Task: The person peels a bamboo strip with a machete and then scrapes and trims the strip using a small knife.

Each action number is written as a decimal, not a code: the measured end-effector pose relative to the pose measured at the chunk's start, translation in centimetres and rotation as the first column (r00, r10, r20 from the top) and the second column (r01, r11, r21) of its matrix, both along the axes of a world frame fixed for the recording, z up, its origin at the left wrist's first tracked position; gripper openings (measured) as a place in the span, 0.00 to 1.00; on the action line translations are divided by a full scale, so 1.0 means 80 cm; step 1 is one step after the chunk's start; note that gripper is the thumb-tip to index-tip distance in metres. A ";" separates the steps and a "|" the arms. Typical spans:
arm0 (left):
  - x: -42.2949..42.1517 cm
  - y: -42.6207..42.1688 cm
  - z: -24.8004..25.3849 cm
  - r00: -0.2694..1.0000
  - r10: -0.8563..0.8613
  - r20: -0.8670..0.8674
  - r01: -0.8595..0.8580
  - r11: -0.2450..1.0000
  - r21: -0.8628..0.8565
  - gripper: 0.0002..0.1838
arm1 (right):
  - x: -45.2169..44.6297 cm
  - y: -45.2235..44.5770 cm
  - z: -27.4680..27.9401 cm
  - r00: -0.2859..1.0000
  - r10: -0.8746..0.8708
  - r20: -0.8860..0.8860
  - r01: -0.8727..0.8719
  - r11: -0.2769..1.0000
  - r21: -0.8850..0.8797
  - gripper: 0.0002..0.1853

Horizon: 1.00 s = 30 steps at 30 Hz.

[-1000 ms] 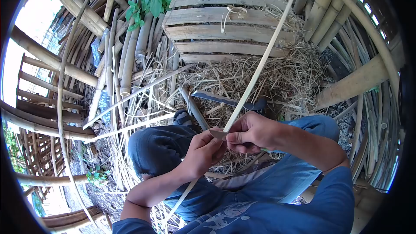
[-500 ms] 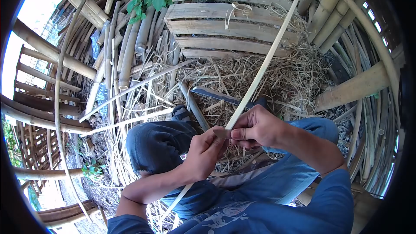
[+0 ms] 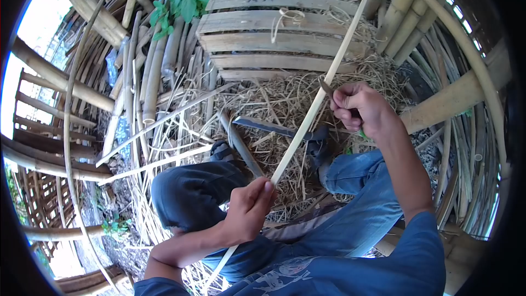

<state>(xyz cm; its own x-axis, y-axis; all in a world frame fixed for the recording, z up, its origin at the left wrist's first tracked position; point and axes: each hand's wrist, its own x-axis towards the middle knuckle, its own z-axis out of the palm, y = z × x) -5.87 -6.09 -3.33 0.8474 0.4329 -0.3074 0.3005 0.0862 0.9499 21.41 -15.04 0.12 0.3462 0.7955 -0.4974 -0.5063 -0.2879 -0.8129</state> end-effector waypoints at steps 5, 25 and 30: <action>0.000 0.002 -0.002 0.998 -0.012 -0.055 0.010 1.000 -0.029 0.15 | -0.023 -0.001 -0.009 0.965 0.249 -0.086 -0.255 0.964 -0.069 0.06; 0.011 0.000 0.001 1.000 0.000 0.008 -0.001 0.990 0.140 0.15 | -0.094 0.013 -0.011 0.873 0.483 0.072 -0.471 0.871 -0.137 0.05; 0.011 0.000 0.003 1.000 -0.004 0.017 0.001 0.989 0.149 0.15 | -0.091 0.011 -0.015 0.867 0.468 0.174 -0.448 0.883 -0.141 0.05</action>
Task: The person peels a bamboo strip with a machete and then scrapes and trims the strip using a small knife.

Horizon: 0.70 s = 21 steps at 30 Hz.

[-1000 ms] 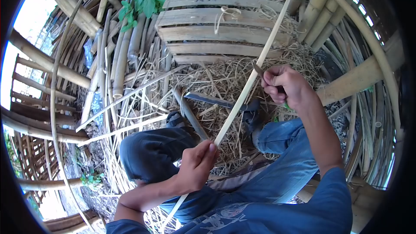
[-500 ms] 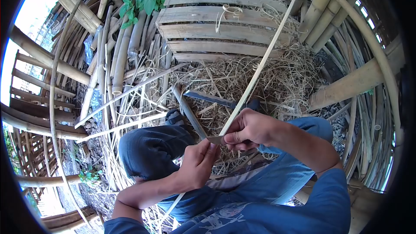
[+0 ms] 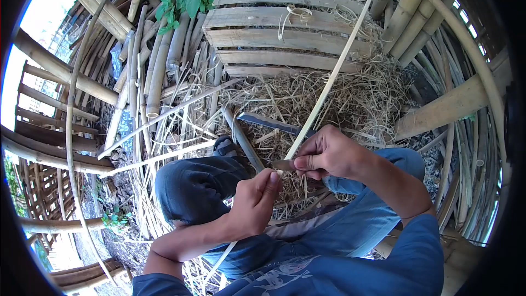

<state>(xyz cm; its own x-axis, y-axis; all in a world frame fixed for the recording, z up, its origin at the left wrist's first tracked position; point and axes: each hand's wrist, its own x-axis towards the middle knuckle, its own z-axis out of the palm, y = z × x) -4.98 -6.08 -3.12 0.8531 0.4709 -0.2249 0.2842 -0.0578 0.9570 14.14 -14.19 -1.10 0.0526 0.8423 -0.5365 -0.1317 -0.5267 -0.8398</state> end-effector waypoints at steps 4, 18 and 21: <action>-0.009 -0.003 -0.004 1.000 0.014 -0.023 -0.014 1.000 -0.004 0.15 | 0.050 -0.002 0.014 0.963 -0.270 0.013 0.270 0.962 0.034 0.07; -0.007 -0.006 -0.008 1.000 -0.007 -0.031 0.004 0.997 -0.075 0.15 | -0.015 0.000 -0.001 0.979 0.003 -0.204 -0.045 0.978 -0.202 0.06; -0.008 -0.006 -0.008 0.999 -0.003 -0.046 0.002 0.999 -0.036 0.15 | -0.007 0.001 -0.004 0.983 0.040 -0.182 -0.070 0.984 -0.162 0.07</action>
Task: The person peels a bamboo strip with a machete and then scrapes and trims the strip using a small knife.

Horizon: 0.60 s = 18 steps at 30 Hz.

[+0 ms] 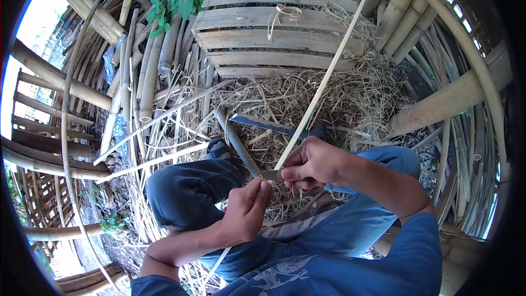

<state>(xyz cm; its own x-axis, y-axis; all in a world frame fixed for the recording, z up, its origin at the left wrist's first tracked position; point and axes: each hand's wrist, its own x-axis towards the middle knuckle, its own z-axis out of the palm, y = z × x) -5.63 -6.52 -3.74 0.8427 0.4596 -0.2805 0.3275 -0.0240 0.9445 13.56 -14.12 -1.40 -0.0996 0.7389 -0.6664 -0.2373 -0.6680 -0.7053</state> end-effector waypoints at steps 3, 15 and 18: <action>-0.003 0.002 -0.004 1.000 -0.011 -0.007 0.011 0.999 0.043 0.15 | 0.009 0.001 0.010 0.990 -0.124 0.071 0.122 0.992 0.037 0.08; -0.001 -0.001 0.000 1.000 -0.005 0.005 0.005 1.000 0.014 0.15 | 0.002 0.004 -0.005 0.998 0.028 0.051 -0.025 0.999 -0.042 0.07; 0.000 0.001 0.004 0.999 -0.009 -0.032 0.010 0.999 0.036 0.15 | 0.003 0.004 -0.011 1.000 0.010 0.030 -0.010 1.000 0.001 0.08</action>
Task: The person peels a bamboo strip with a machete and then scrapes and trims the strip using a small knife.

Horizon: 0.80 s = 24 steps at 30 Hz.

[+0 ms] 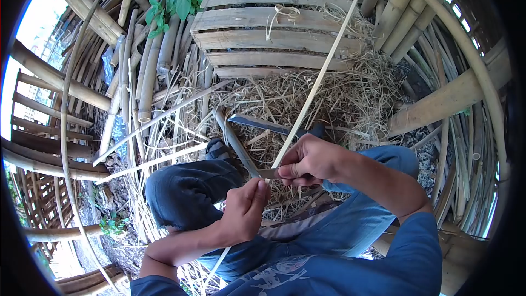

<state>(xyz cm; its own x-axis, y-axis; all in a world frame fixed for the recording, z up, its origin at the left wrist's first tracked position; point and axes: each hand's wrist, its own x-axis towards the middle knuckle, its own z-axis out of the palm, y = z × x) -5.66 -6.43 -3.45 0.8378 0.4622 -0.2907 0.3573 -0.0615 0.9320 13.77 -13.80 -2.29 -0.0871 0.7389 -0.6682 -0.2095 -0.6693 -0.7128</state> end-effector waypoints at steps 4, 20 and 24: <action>0.000 0.001 0.001 0.999 -0.011 0.034 0.010 0.999 0.047 0.15 | 0.001 0.002 0.019 0.999 -0.052 0.009 0.052 0.998 0.032 0.07; -0.007 -0.001 -0.008 1.000 -0.009 0.030 0.008 0.999 0.052 0.16 | 0.047 -0.008 0.018 0.932 -0.362 0.033 0.352 0.922 0.159 0.09; -0.004 -0.003 -0.004 0.998 0.005 0.055 -0.007 1.000 0.029 0.16 | 0.064 -0.010 0.030 0.923 -0.380 0.059 0.364 0.913 0.186 0.08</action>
